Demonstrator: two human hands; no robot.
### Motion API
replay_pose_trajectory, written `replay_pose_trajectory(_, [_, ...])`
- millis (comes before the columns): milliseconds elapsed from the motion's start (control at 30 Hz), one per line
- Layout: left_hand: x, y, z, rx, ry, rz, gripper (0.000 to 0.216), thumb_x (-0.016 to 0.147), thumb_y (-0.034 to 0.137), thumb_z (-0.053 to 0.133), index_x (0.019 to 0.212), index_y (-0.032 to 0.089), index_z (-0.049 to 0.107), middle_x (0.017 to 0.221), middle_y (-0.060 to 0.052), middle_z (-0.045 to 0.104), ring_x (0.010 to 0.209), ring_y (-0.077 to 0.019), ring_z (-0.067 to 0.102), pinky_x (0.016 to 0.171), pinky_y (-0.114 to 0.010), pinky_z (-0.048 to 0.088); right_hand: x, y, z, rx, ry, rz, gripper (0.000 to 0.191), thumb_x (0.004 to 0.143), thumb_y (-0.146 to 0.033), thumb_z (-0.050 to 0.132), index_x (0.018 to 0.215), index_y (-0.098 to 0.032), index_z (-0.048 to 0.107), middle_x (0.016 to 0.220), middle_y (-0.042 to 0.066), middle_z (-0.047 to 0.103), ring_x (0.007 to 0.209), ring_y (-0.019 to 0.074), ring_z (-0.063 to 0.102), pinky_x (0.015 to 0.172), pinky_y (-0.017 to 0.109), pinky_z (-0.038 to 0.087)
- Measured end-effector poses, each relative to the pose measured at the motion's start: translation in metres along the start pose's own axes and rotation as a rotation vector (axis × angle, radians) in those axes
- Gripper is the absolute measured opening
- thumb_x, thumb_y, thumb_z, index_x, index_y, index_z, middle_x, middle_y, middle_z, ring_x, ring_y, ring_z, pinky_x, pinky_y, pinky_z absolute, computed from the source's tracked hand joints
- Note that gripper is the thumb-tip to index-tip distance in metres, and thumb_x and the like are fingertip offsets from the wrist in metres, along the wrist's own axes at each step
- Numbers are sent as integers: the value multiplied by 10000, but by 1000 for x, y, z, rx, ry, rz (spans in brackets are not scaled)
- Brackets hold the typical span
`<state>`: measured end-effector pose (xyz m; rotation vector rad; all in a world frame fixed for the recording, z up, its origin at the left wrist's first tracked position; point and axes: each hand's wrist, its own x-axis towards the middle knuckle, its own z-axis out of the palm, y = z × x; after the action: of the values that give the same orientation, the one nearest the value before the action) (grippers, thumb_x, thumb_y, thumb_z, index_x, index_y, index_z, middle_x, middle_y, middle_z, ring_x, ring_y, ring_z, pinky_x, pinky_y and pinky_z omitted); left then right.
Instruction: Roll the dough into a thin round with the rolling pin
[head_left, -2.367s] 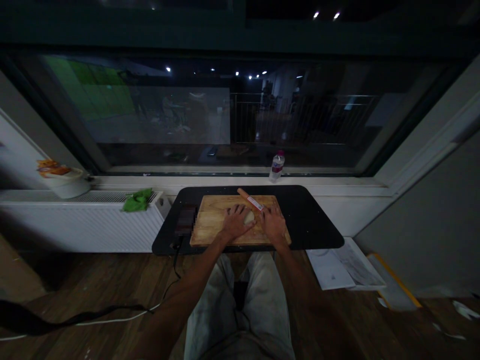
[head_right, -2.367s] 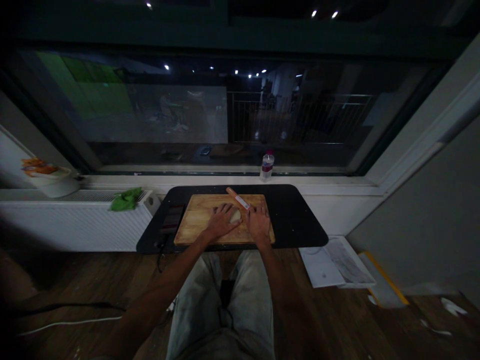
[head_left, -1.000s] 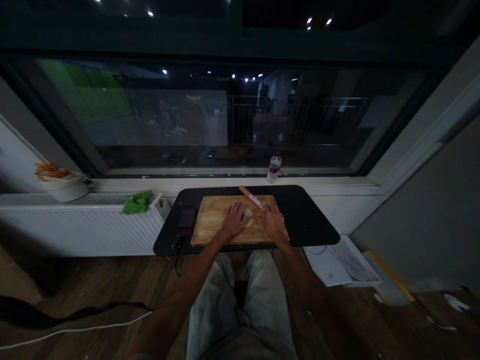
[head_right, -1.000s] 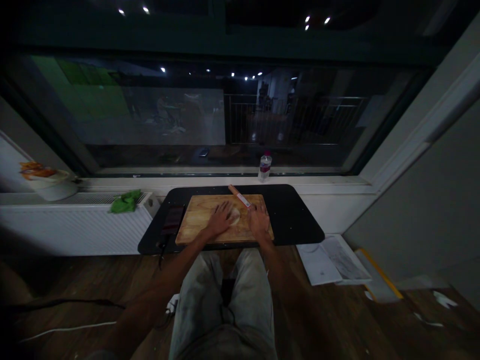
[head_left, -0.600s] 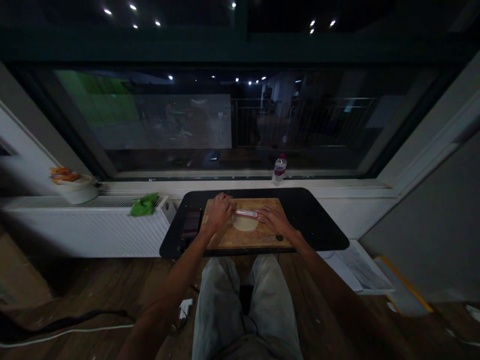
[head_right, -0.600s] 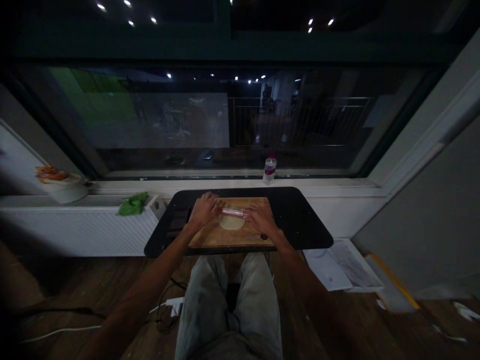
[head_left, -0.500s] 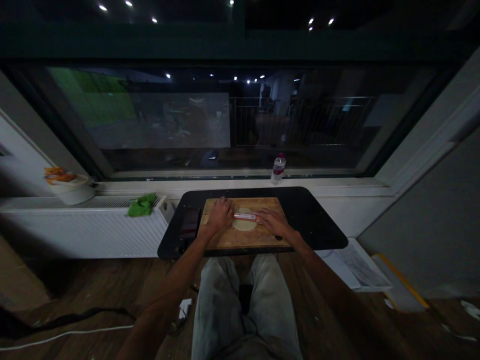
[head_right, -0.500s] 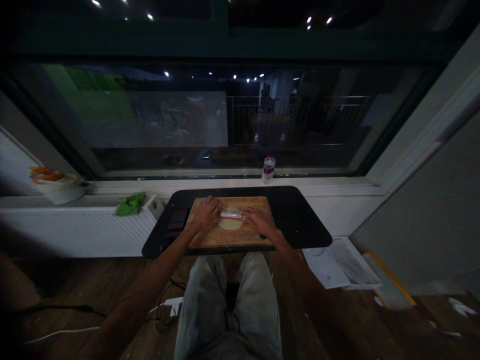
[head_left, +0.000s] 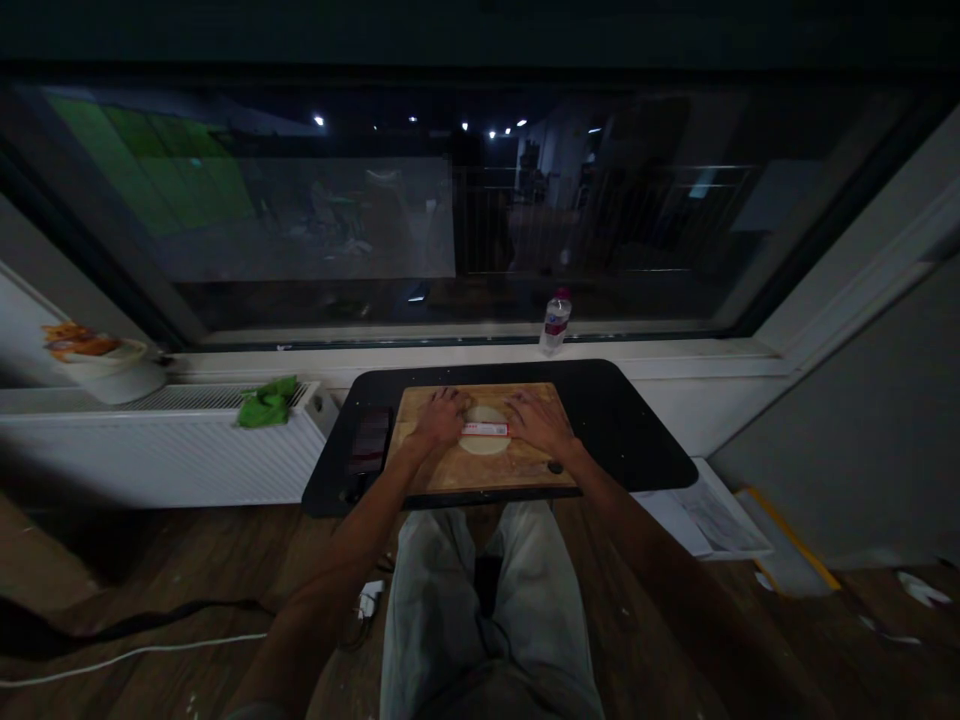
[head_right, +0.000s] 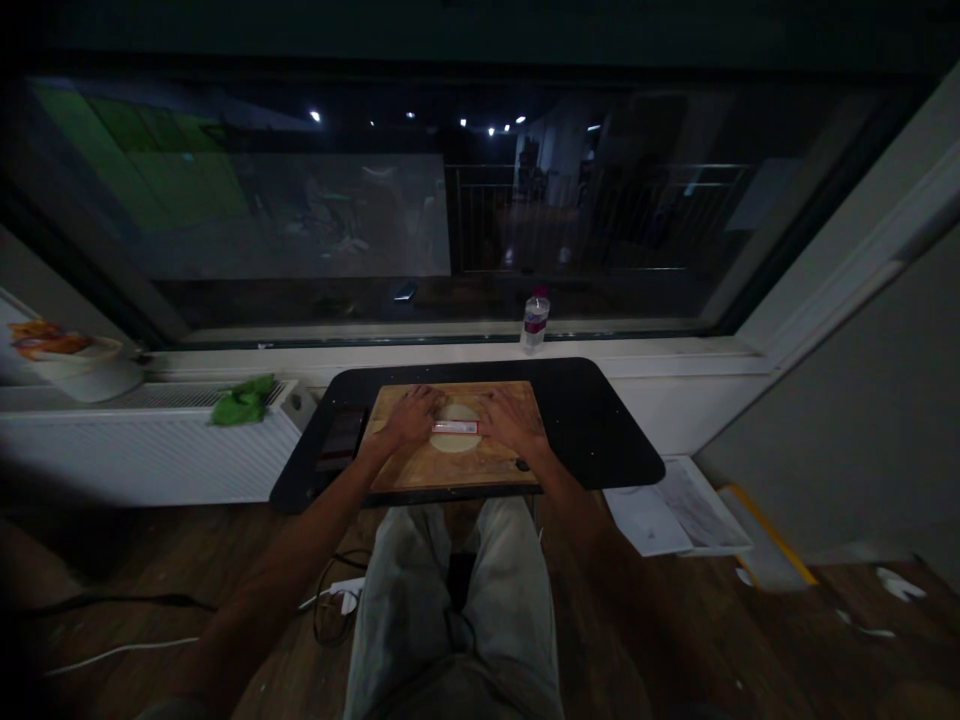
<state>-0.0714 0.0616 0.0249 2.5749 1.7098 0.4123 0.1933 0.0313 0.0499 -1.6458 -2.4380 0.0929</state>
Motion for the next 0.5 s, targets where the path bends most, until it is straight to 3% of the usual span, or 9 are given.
replay_pose_trajectory(200, [-15, 11, 5, 47, 37, -223, 515, 1115, 329, 488, 1595, 186, 605, 1615, -207, 627, 1555, -408, 498, 1288, -595, 396, -5, -5, 8, -42, 1, 144, 636, 1159, -376, 499, 1772, -212, 450, 1735, 164, 556, 1608, 334, 478, 1357, 538, 291])
replay_pose_trajectory(367, [-31, 18, -1, 56, 12, -191, 468, 1128, 343, 466, 1545, 227, 641, 1552, -180, 668, 1525, -398, 517, 1259, -589, 416, -15, -15, 16, -36, 30, 178, 641, 1156, -352, 440, 1774, -184, 449, 1767, 152, 532, 1664, 338, 424, 1371, 522, 281])
replay_pose_trajectory(500, [-43, 23, -5, 65, 33, -159, 470, 1127, 321, 453, 1546, 215, 635, 1587, -190, 638, 1573, -401, 468, 1300, -611, 371, -26, -23, 20, -49, 79, 210, 637, 1143, -334, 440, 1752, -152, 483, 1746, 190, 549, 1630, 353, 474, 1364, 532, 291])
